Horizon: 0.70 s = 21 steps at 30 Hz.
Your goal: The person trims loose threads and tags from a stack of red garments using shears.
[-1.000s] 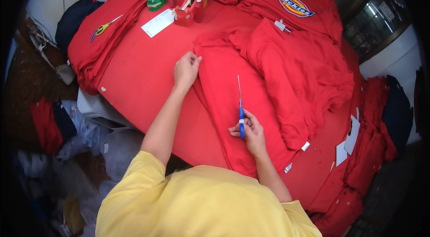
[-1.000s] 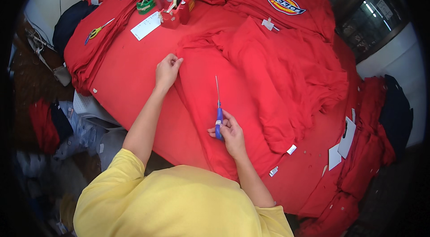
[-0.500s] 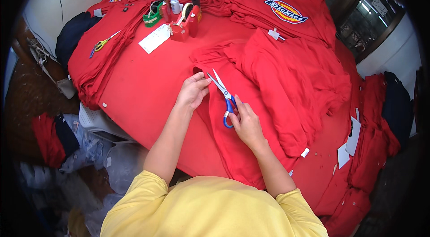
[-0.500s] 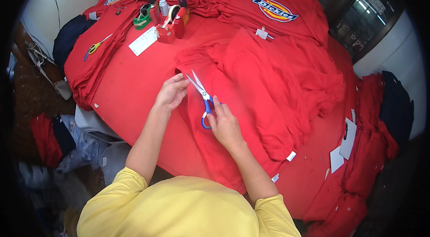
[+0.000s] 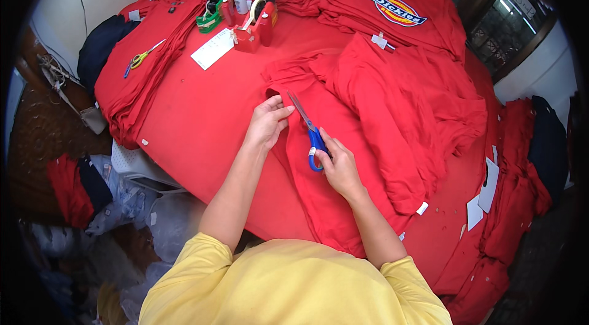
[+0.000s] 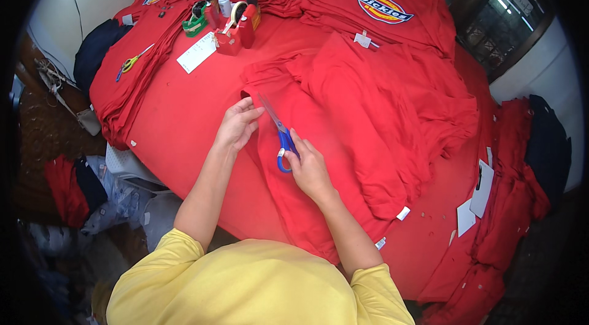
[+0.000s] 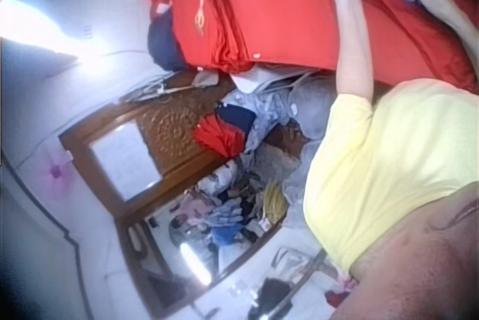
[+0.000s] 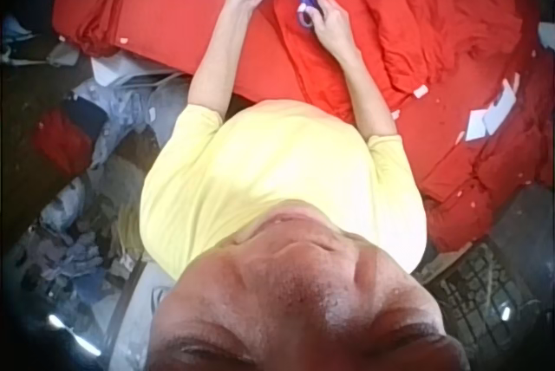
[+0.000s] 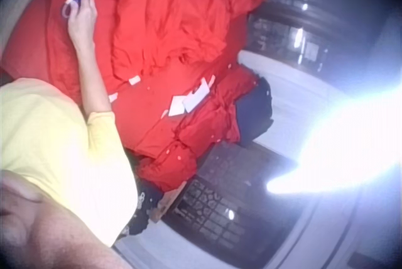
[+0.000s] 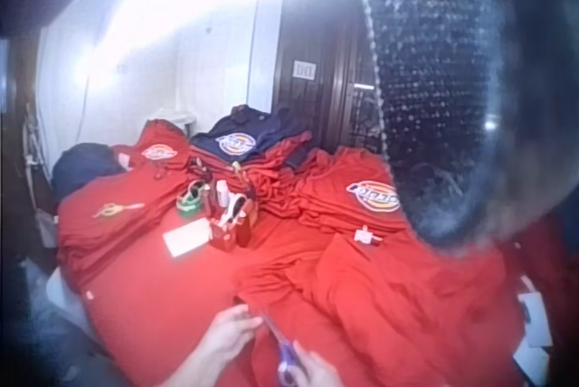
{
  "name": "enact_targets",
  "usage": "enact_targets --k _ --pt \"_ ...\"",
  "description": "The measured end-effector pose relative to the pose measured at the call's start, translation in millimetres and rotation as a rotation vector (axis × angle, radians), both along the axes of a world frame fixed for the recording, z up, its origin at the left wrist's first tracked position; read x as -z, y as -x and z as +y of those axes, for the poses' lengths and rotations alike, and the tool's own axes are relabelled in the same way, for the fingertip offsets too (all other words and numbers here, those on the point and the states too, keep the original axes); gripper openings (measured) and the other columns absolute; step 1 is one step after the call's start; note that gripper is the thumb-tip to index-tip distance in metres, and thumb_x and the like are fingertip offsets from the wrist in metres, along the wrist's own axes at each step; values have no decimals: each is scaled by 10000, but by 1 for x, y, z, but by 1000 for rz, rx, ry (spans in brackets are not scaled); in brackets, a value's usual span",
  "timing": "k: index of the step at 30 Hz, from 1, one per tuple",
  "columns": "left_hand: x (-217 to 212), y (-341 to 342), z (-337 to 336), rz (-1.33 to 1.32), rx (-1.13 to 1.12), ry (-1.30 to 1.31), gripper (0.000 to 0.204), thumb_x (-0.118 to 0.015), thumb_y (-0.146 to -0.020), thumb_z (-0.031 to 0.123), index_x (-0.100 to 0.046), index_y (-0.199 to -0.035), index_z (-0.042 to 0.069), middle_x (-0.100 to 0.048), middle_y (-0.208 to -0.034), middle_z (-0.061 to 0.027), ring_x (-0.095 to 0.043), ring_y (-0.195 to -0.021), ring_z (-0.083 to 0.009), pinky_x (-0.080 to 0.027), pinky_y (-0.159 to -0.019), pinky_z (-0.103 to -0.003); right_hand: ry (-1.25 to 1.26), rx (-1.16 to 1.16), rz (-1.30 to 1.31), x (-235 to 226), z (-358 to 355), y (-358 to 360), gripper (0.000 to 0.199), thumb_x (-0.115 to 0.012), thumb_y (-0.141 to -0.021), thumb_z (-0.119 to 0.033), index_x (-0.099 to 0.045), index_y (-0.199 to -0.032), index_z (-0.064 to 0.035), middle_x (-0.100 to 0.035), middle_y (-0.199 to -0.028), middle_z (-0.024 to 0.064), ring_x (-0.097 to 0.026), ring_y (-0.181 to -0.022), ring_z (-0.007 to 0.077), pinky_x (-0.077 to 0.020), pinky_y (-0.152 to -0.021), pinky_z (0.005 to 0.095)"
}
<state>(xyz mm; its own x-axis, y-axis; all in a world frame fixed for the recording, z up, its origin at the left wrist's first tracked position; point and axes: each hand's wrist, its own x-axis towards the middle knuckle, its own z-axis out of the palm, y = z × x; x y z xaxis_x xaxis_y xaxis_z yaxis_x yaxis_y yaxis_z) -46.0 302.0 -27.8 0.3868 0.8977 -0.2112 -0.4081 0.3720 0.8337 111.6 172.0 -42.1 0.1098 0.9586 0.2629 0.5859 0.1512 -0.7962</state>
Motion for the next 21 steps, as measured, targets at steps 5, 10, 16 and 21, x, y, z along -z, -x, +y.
enact_targets --k 5,10,16,21 --pt "1 3 2 11 20 -9 344 -575 -865 -31 -553 -1205 25 -619 -1103 -52 -596 -1013 -147 -483 -893 -335 272 11 331 -15 -1 5 452 -575 -883 -70 -483 -1311 45 -567 -802 174 -597 -698 270 -472 -675 368" --pt "-1 9 4 63 67 -49 401 -574 -863 -40 -516 -1255 25 -617 -1117 -53 -601 -1005 -144 -489 -881 -328 65 -17 55 -13 7 5 459 -582 -882 -92 -488 -1313 34 -583 -826 169 -599 -703 262 -478 -684 359" --pt "-8 9 1 84 55 -42 416 -581 -859 -45 -516 -1264 22 -641 -1051 -72 -614 -966 -157 -497 -863 -330 204 0 250 -6 17 1 446 -576 -883 -81 -498 -1309 26 -591 -828 158 -599 -707 247 -479 -678 359" --pt "1 9 14 33 -26 9 385 -578 -862 -25 -533 -1242 15 -633 -1079 -64 -591 -997 -139 -472 -881 -314 260 -4 273 -9 16 2 441 -576 -887 -76 -500 -1311 18 -593 -834 143 -594 -697 198 -479 -648 337"
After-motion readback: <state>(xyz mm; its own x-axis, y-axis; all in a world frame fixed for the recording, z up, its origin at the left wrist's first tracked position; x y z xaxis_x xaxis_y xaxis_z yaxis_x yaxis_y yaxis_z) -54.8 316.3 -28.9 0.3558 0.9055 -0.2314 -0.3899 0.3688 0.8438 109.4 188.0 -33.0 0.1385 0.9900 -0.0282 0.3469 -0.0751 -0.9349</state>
